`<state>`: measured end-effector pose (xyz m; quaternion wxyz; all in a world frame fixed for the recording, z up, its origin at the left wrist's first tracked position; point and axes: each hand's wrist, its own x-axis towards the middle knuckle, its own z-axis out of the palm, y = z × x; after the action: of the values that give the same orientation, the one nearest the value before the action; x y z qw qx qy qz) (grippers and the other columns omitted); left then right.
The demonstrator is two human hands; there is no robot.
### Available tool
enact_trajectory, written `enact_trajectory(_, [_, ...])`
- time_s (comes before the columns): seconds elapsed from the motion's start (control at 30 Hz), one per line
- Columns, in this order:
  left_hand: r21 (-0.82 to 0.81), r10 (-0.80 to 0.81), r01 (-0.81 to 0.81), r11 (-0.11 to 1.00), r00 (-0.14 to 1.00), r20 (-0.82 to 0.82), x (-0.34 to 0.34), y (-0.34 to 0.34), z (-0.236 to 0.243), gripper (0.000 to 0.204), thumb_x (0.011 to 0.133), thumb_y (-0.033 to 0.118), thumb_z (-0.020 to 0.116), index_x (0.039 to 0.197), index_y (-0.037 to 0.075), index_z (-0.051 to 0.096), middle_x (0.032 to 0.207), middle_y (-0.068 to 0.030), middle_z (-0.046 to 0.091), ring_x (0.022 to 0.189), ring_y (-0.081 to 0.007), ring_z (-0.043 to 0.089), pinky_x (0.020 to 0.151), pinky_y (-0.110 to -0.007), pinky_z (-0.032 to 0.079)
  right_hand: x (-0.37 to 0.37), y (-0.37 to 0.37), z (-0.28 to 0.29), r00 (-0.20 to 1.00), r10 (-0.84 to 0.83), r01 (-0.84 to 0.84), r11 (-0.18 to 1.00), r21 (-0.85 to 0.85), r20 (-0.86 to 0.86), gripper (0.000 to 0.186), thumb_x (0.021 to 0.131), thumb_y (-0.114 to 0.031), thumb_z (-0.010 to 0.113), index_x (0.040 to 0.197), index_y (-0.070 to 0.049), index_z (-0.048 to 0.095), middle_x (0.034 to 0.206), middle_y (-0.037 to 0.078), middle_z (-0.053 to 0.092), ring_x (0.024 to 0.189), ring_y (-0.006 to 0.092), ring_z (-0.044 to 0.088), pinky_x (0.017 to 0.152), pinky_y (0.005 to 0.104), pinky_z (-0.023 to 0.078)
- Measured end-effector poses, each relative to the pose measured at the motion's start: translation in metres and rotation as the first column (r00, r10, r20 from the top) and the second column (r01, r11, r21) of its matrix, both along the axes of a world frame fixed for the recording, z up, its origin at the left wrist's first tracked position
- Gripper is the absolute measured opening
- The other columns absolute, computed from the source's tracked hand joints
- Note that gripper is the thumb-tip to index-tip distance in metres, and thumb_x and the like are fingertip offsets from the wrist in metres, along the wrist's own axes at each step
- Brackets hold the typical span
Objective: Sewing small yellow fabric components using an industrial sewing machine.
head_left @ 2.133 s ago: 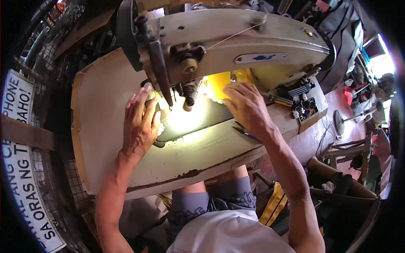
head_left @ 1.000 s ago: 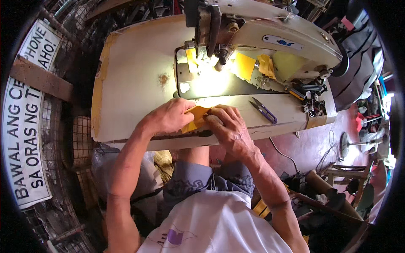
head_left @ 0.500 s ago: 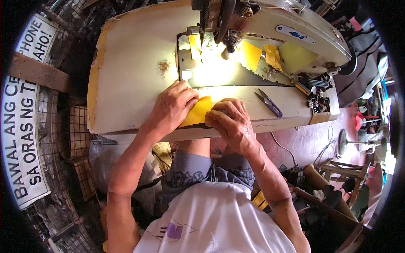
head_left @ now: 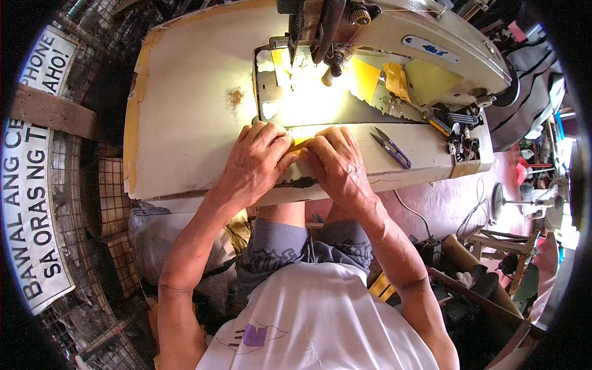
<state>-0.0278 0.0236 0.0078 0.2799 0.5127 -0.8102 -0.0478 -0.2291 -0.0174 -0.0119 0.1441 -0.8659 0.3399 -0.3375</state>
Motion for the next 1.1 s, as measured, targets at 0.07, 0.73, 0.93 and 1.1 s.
enact_trajectory(0.07, [0.021,0.007,-0.006,1.000,1.000,-0.026,0.001,-0.001,-0.003,0.022,0.091,0.017,0.072,0.105,0.001,0.066,0.105,-0.0122,0.061,0.102,-0.0328,0.058,0.094,-0.044,0.048,-0.002,-0.002,-0.005,1.000,0.015,-0.015,1.000,0.019,0.017,0.017,0.088,-0.009,0.070,0.104,-0.005,0.064,0.095,0.014,0.059,0.091,0.0352,0.057,0.084,0.0450,0.048])
enact_trajectory(0.73, [0.050,0.114,-0.110,0.993,0.991,-0.069,0.008,0.013,-0.006,0.023,0.085,0.010,0.075,0.107,0.005,0.074,0.106,-0.0067,0.062,0.102,-0.0271,0.058,0.093,-0.042,0.047,-0.006,-0.011,0.009,0.994,0.107,-0.104,0.989,0.102,-0.030,0.032,0.079,-0.013,0.078,0.111,-0.008,0.073,0.084,0.007,0.057,0.082,0.0265,0.059,0.074,0.0387,0.050])
enact_trajectory(0.93, [0.067,0.111,-0.107,0.992,0.992,-0.064,0.008,0.014,-0.002,0.025,0.083,0.006,0.074,0.108,0.002,0.074,0.108,-0.0075,0.063,0.104,-0.0275,0.058,0.093,-0.043,0.046,-0.009,-0.014,0.006,0.991,0.132,-0.133,0.984,0.122,0.009,0.033,0.078,-0.011,0.076,0.111,-0.007,0.073,0.083,0.008,0.058,0.081,0.0277,0.059,0.074,0.0400,0.050])
enact_trajectory(1.1, [0.070,0.116,-0.113,0.991,0.992,-0.046,0.009,0.019,0.000,0.030,0.081,0.001,0.073,0.110,0.000,0.073,0.110,-0.0101,0.063,0.106,-0.0287,0.059,0.095,-0.045,0.045,-0.006,-0.017,0.009,0.988,0.155,-0.153,0.980,0.129,-0.008,0.032,0.077,-0.011,0.075,0.109,-0.007,0.072,0.084,0.009,0.058,0.081,0.0291,0.060,0.074,0.0413,0.050])
